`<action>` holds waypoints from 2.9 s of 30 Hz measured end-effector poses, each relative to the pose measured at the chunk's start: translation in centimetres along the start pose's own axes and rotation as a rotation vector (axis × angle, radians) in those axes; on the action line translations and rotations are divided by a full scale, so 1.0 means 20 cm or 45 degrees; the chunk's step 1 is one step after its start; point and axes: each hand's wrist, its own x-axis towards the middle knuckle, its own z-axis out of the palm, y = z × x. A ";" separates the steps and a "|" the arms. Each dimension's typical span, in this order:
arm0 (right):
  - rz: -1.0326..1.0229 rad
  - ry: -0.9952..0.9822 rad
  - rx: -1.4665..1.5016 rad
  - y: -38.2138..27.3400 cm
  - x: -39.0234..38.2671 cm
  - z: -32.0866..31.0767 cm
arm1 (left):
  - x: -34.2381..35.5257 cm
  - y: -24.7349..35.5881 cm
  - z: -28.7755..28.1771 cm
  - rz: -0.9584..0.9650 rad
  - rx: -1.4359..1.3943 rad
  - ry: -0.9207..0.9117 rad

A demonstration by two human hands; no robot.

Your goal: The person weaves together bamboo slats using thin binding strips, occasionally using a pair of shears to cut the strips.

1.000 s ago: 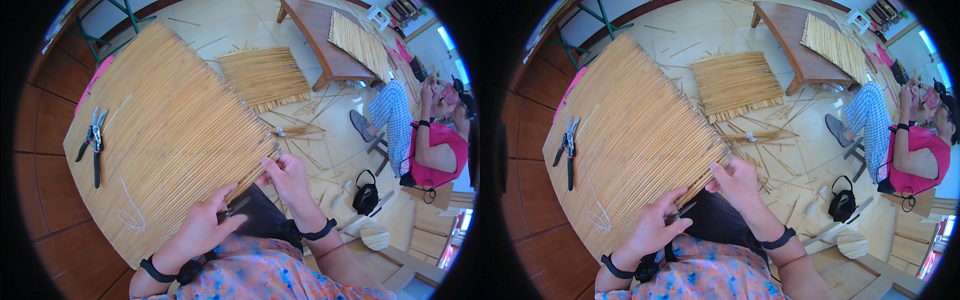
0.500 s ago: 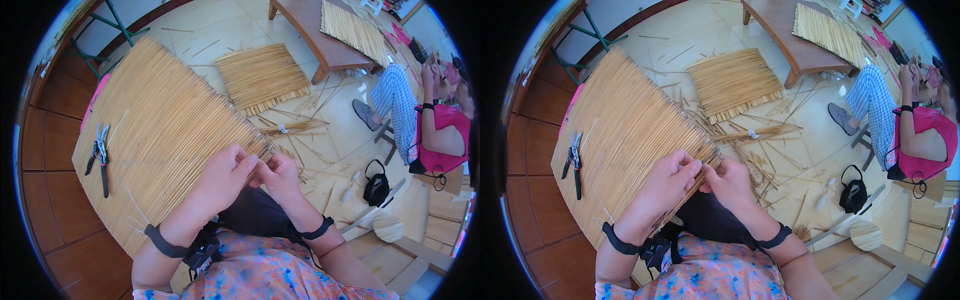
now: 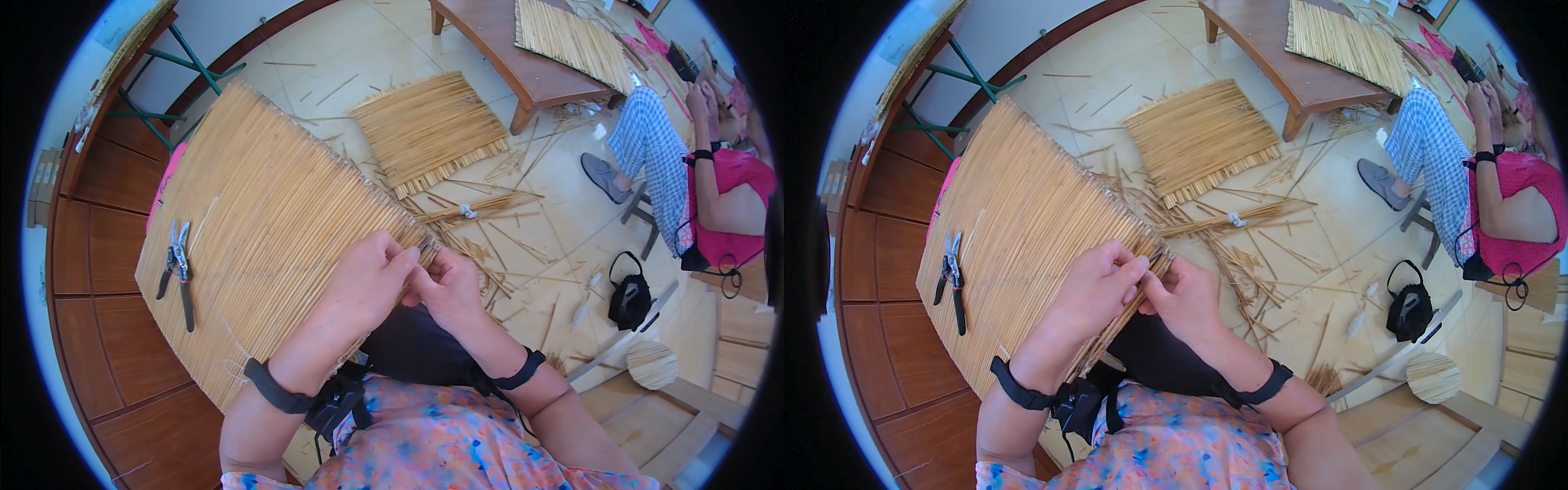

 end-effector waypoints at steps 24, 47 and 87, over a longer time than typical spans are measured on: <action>-0.028 -0.039 -0.020 0.02 0.01 -0.03 | -0.10 -0.17 0.02 0.274 -0.133 0.111; -0.149 0.032 -0.046 -0.01 -0.02 0.00 | 0.01 -0.02 0.02 0.215 0.086 0.025; 0.180 -0.030 0.074 0.04 -0.05 -0.04 | -0.46 -0.50 0.16 0.669 0.637 0.672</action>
